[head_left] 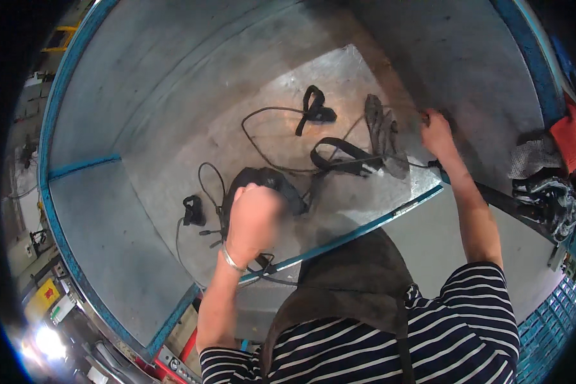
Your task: Untangle a set of cables and attach a wrist-mounted sensor device.
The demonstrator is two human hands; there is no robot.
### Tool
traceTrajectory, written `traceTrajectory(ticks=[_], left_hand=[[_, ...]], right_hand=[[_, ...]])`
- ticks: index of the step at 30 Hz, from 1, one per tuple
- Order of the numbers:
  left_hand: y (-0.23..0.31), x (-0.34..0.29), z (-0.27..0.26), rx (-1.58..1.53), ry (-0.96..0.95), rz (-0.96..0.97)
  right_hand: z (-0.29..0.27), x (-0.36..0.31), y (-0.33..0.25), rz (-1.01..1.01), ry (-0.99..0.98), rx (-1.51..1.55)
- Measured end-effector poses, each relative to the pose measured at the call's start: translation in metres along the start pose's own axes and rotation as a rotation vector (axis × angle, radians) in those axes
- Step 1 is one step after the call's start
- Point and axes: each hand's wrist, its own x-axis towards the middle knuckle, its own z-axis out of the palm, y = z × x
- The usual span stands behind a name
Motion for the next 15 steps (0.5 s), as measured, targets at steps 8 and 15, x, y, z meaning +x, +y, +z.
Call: traceTrajectory(ticks=[8, 15], left_hand=[[-0.014, 0.005, -0.007, -0.056, 0.047, -0.111], [-0.017, 0.017, -0.006, -0.011, 0.068, -0.156]], right_hand=[[-0.009, -0.06, -0.104, -0.768, 0.114, 0.153], [0.06, -0.076, -0.137, -1.157, -0.136, -0.104]])
